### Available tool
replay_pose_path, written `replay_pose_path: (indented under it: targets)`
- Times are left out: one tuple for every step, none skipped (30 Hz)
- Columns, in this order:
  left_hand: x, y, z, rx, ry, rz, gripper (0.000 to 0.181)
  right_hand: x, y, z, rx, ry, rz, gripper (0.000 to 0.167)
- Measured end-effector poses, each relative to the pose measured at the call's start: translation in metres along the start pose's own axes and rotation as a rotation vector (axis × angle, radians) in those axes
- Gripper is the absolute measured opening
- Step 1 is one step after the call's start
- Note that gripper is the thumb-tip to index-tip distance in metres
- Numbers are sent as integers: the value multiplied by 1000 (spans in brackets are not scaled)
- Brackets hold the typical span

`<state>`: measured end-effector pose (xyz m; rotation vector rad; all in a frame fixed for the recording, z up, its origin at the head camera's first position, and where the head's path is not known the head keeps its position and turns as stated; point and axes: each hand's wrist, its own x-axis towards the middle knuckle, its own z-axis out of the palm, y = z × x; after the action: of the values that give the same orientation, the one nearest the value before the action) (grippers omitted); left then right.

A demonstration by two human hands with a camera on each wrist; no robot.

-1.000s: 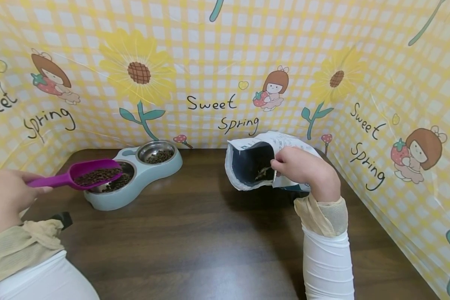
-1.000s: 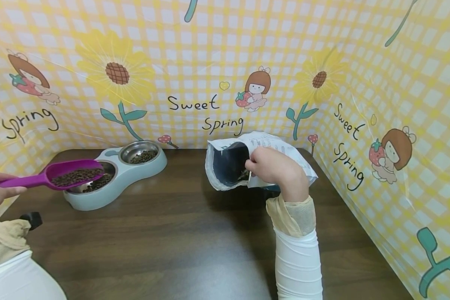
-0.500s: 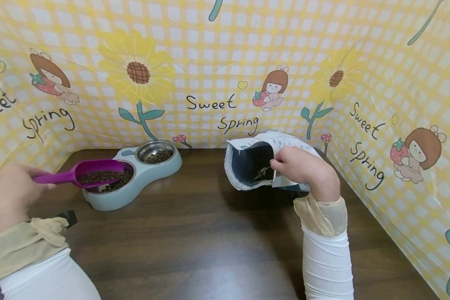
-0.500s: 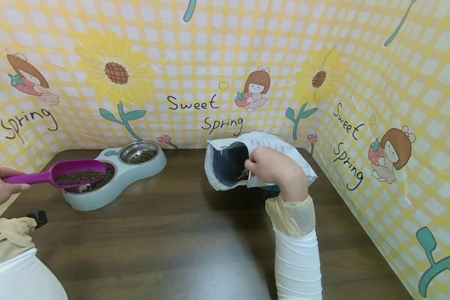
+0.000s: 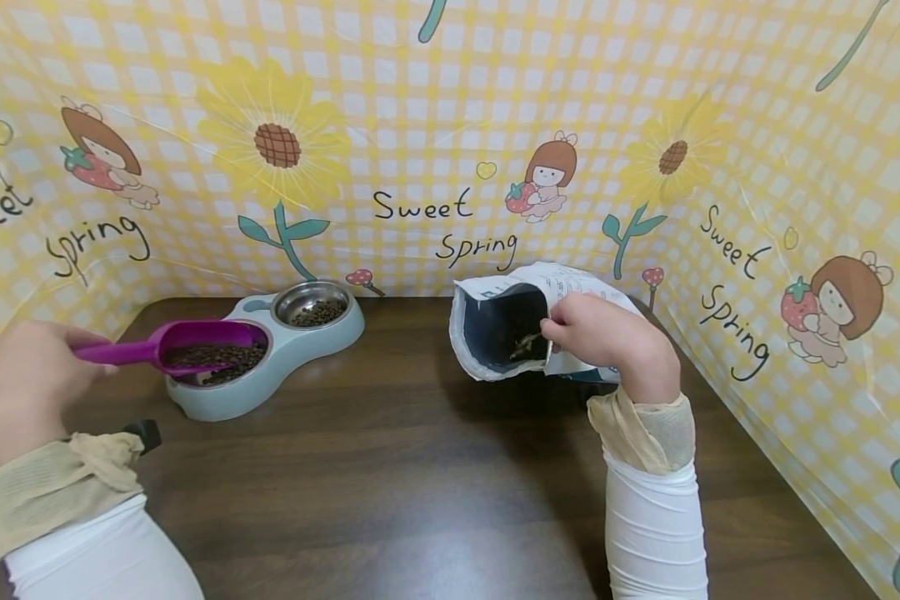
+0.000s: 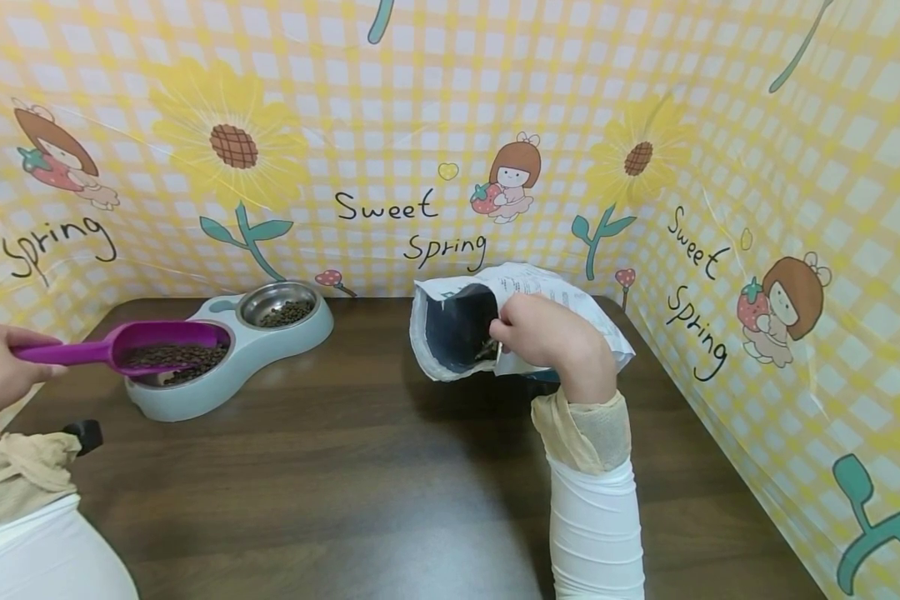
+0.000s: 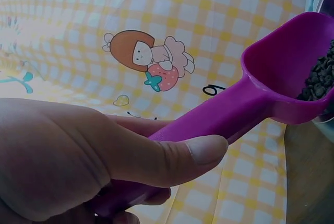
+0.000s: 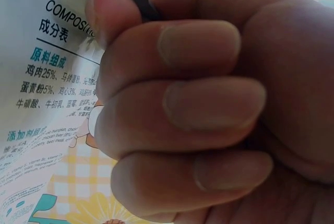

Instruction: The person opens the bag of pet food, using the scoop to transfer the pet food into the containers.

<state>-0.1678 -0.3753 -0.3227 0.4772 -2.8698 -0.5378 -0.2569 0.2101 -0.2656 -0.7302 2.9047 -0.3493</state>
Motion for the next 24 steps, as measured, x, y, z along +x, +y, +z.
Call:
replay_pose_path:
  targets:
    - [0,1,0,-1,1,2,43,0,0,0,2,-1,1,48]
    - [-1,1,0,-2,1,4,44,0,0,0,2,-2,0,48]
    - [-2,3,-1,-2,6,9,44,0,0,0,1,-2,0,48]
    - [-2,4,-1,0,11,15,44,0,0,0,0,-3,0,47]
    - [-3,6,-2,1,11,12,44,0,0,0,-3,-2,-2,48]
    - [-4,8,-2,2,9,8,44,1,0,0,-5,-1,-2,47]
    - [-4,10,-3,3,12,5,43,1,0,0,-7,-1,-2,47]
    - [-4,12,-4,9,19,4,43,1,0,0,-9,0,-3,47]
    - [-5,15,-4,15,28,5,42,1,0,0,-10,0,-3,47]
    - [-5,17,-5,21,33,2,41,1,0,0,-10,0,-1,47]
    - [-5,19,-6,28,40,-1,40,0,0,0,-11,0,-1,47]
    - [-5,21,-7,35,47,-1,40,0,0,0,-9,0,0,47]
    - [-5,23,-7,41,59,0,39,0,0,0,-9,1,0,47]
    - [-5,24,-7,45,66,-2,38,0,0,0,-9,2,1,48]
    - [-5,25,-7,48,72,-5,38,0,0,0,-9,2,2,48]
    - [-5,26,-7,50,80,-8,37,0,0,0,-8,3,2,48]
    - [-5,27,-7,50,88,-11,37,0,0,0,-7,4,1,48]
    - [-6,27,-7,47,95,-13,37,0,0,0,-7,4,0,48]
    - [-6,28,-7,46,102,-16,37,0,0,0,-7,3,-2,49]
    - [-6,28,-6,47,109,-18,37,0,0,0,-8,3,-3,49]
    - [-6,28,-6,46,115,-18,37,0,0,1,-7,2,-4,48]
    - [-7,29,-6,45,121,-17,37,0,0,1,-7,2,-5,48]
    - [-7,30,-6,45,126,-18,37,0,0,1,-7,2,-5,48]
    - [-8,30,-6,44,132,-17,36,0,0,1,-7,2,-4,48]
